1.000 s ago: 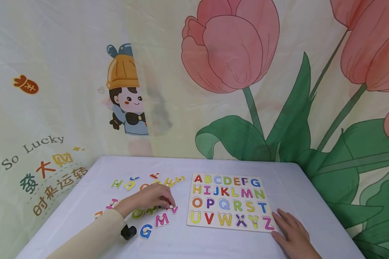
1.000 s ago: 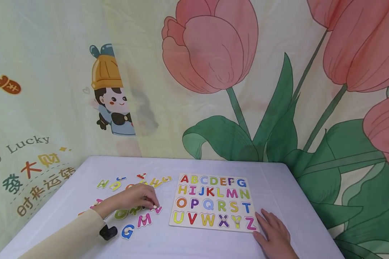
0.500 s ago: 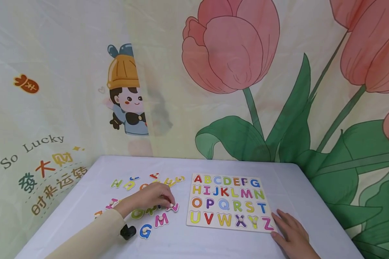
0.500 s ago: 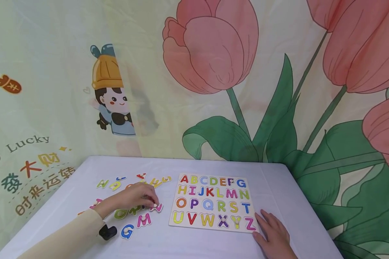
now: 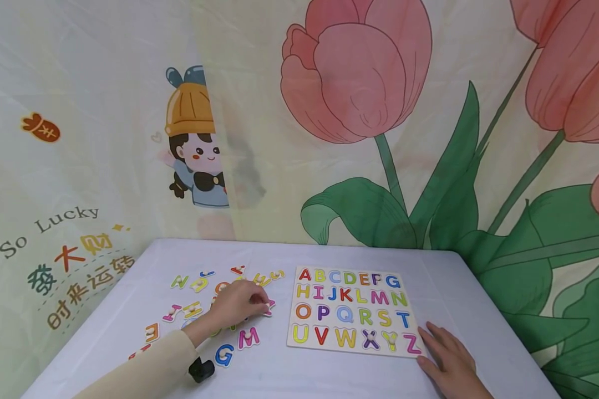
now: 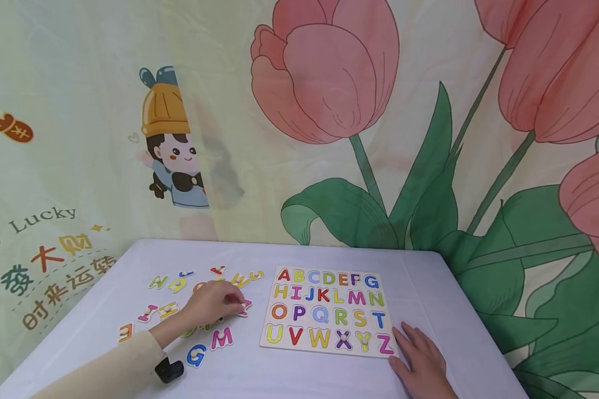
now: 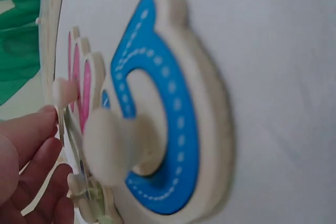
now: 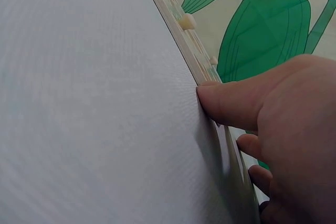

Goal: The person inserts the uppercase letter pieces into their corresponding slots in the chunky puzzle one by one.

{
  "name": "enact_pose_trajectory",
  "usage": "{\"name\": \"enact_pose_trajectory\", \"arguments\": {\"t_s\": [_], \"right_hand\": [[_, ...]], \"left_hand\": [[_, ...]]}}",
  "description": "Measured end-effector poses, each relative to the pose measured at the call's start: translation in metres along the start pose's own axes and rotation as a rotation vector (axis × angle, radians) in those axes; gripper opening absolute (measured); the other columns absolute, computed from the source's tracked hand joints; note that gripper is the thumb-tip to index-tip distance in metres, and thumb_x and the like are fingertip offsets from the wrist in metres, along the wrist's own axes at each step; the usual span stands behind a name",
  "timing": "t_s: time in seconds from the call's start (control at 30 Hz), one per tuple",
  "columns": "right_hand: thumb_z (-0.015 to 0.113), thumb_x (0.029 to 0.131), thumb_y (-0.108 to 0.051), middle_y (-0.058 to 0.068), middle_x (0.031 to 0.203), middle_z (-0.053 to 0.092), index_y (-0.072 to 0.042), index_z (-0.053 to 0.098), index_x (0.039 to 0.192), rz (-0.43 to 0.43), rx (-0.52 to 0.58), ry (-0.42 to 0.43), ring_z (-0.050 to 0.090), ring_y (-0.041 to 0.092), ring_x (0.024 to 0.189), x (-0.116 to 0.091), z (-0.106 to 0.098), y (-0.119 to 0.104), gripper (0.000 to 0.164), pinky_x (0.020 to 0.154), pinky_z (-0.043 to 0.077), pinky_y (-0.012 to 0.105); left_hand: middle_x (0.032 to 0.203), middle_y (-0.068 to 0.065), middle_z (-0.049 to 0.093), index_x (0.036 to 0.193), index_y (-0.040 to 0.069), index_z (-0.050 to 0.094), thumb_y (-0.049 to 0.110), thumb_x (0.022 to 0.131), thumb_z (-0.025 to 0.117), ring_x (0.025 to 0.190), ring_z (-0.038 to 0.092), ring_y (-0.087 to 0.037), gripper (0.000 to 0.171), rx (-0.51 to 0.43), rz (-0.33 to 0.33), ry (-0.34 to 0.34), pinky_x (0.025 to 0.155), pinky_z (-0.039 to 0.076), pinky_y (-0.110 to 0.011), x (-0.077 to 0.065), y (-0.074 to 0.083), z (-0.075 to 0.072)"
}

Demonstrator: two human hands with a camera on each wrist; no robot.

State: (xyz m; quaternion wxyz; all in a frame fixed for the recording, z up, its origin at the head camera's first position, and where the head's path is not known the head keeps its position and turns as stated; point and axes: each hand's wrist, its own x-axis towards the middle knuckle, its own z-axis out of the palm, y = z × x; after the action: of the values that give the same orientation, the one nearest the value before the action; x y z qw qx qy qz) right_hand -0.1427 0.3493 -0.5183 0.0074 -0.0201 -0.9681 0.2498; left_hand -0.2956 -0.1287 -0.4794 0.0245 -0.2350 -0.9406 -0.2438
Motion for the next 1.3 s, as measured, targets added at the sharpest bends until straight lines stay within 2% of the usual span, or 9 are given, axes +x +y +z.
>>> {"name": "enact_pose_trajectory", "arguments": {"t_s": [0.07,0.2,0.3,0.43,0.53,0.73,0.9,1.1,1.3], "right_hand": [[0.07,0.101,-0.043,0.022,0.167,0.031,-0.006,0.045,0.16,0.005,0.001,-0.007,0.02,0.054,0.149,0.0,0.0,0.0,0.074,0.109,0.015,0.086],[0.069,0.101,-0.043,0.022,0.168,0.03,-0.006,0.044,0.161,0.01,-0.006,-0.018,0.019,0.055,0.149,0.001,-0.001,0.0,0.075,0.11,0.014,0.086],[0.069,0.101,-0.042,0.022,0.168,0.03,-0.006,0.044,0.161,0.009,-0.002,-0.023,0.019,0.055,0.149,0.001,-0.001,0.0,0.075,0.11,0.014,0.086],[0.069,0.101,-0.043,0.022,0.168,0.029,-0.006,0.043,0.161,0.019,0.004,-0.035,0.018,0.055,0.15,0.001,-0.002,-0.001,0.075,0.11,0.015,0.086],[0.068,0.102,-0.043,0.022,0.169,0.028,-0.006,0.042,0.162,0.025,0.004,-0.04,0.017,0.055,0.15,0.002,-0.003,-0.001,0.075,0.11,0.015,0.086],[0.069,0.101,-0.043,0.022,0.168,0.029,-0.006,0.043,0.161,0.024,0.009,-0.033,0.018,0.056,0.149,0.001,-0.002,-0.001,0.075,0.109,0.015,0.087],[0.068,0.101,-0.045,0.022,0.169,0.028,-0.006,0.042,0.162,0.036,-0.001,-0.044,0.017,0.056,0.15,0.003,-0.002,0.0,0.076,0.11,0.014,0.086],[0.067,0.101,-0.047,0.021,0.169,0.027,-0.006,0.041,0.162,0.039,0.0,-0.055,0.016,0.056,0.151,0.003,-0.002,0.002,0.078,0.11,0.014,0.086],[0.068,0.101,-0.048,0.021,0.168,0.029,-0.006,0.043,0.161,0.027,-0.011,-0.036,0.019,0.056,0.149,0.003,0.0,0.004,0.078,0.109,0.018,0.086]], "left_hand": [[0.077,0.023,0.062,0.086,0.034,0.077,0.03,0.087,0.09,0.075,0.053,-0.006,0.014,-0.003,-0.037,0.007,0.07,0.044,-0.028,-0.002,0.004,0.002],[0.079,0.021,0.063,0.089,0.031,0.078,0.028,0.087,0.09,0.078,0.054,-0.008,0.012,-0.018,-0.053,-0.009,0.072,0.045,-0.029,-0.004,0.008,0.0],[0.083,0.022,0.066,0.094,0.03,0.08,0.027,0.088,0.089,0.08,0.056,-0.007,0.011,-0.039,-0.031,-0.034,0.075,0.046,-0.029,-0.004,0.006,-0.003],[0.085,0.023,0.067,0.1,0.029,0.082,0.027,0.089,0.089,0.081,0.056,-0.004,0.013,-0.029,0.045,-0.067,0.077,0.047,-0.028,-0.002,0.0,-0.007],[0.084,0.024,0.066,0.101,0.028,0.082,0.027,0.09,0.088,0.08,0.056,-0.002,0.013,-0.022,0.076,-0.083,0.077,0.047,-0.028,0.0,-0.004,-0.008],[0.086,0.024,0.067,0.099,0.029,0.083,0.028,0.091,0.087,0.081,0.057,-0.004,0.01,-0.045,0.06,-0.103,0.077,0.047,-0.029,0.002,-0.007,-0.007],[0.09,0.025,0.07,0.097,0.03,0.083,0.03,0.092,0.086,0.081,0.057,-0.002,0.006,-0.034,0.076,-0.09,0.078,0.047,-0.029,0.004,-0.008,-0.004],[0.09,0.024,0.071,0.097,0.029,0.084,0.029,0.092,0.086,0.078,0.057,-0.002,0.006,-0.043,0.087,-0.075,0.073,0.048,-0.027,0.005,-0.001,-0.004],[0.09,0.024,0.072,0.096,0.03,0.084,0.028,0.09,0.088,0.081,0.059,-0.003,0.007,-0.055,0.103,-0.036,0.075,0.049,-0.028,0.012,0.018,-0.002]]}}
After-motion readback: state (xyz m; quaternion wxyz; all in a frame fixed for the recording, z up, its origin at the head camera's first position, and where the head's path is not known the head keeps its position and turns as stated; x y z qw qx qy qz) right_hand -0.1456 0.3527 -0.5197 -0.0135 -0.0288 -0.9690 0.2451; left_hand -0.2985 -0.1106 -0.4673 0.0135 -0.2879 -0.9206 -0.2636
